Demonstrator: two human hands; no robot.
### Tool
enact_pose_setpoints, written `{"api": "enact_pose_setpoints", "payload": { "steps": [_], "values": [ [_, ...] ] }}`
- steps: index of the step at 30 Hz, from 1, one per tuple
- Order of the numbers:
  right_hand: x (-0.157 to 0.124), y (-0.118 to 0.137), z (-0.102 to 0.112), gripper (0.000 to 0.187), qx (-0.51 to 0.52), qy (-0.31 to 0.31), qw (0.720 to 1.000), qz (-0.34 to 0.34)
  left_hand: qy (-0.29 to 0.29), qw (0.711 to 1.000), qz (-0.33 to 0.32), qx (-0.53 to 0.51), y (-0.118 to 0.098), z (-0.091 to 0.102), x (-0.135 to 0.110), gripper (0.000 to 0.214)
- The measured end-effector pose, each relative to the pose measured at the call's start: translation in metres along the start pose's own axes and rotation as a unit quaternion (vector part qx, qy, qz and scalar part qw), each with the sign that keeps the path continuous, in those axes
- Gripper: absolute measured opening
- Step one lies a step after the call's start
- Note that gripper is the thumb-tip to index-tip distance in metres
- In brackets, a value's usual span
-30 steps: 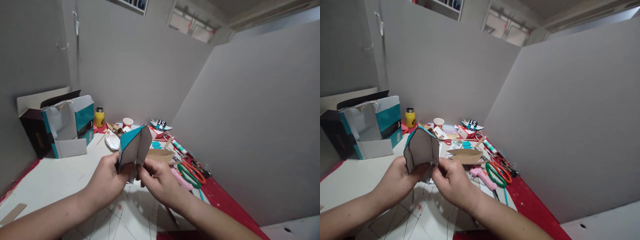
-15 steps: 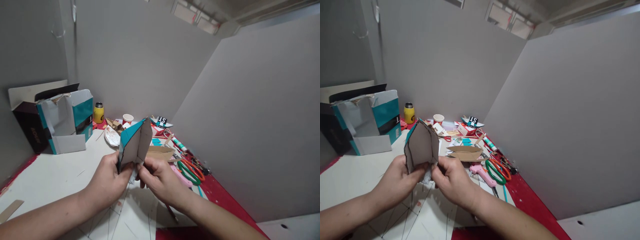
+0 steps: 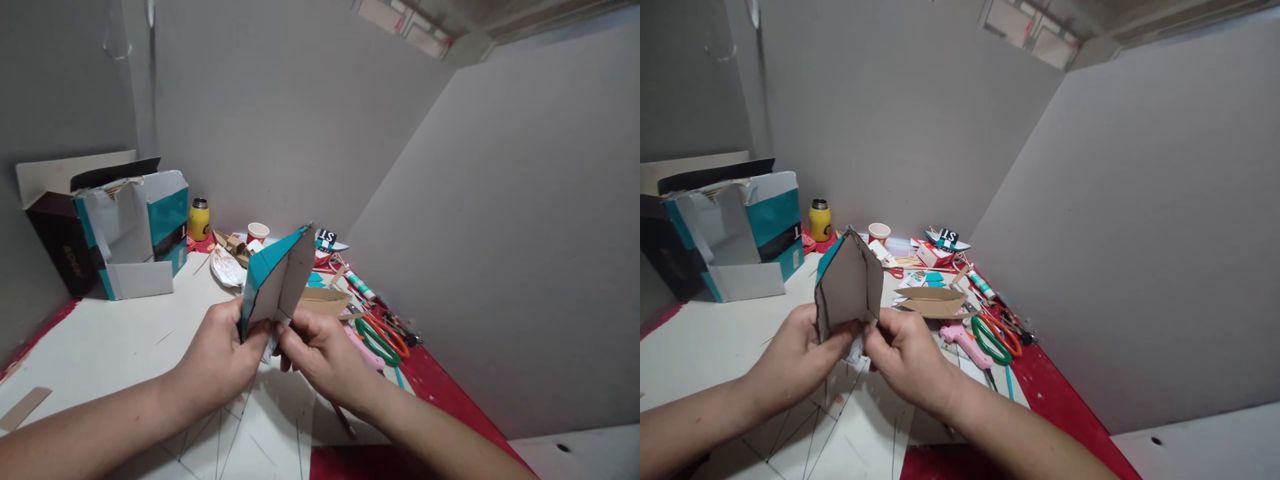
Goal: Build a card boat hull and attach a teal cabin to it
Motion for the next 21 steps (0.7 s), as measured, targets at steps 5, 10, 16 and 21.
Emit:
{"api": "enact_pose_setpoints", "payload": {
  "steps": [5,10,16,21],
  "values": [
    [0.006,-0.003,-0.001,0.023,0.005,0.007,1.0,-0.009,-0.017,0.999,0.003,-0.045,0.003,0.001,0.005,0.016],
    [0.014,0.0,0.011,0.024,-0.03,-0.003,1.0,0.007,-0.084,0.989,0.08,-0.095,0.014,0.007,0.015,0.012],
    [0.01,-0.002,0.023,0.03,0.069,-0.081,0.994,-0.017,-0.131,0.976,0.089,-0.15,0.016,0.015,0.021,0.018],
    [0.006,-0.013,-0.015,0.041,0.24,0.076,0.96,-0.119,-0.143,0.977,0.082,-0.136,0.014,0.011,0.016,0.021]
  ]
}}
Point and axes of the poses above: each hand's wrist, its own x-axis towards the middle knuckle, its own z-axis out of the back of the hand, y = z × x, the point moved 1 cm from there along x, towards the middle knuckle, and after that the axes turned 11 degrees about -z, right-handed, at the moved point
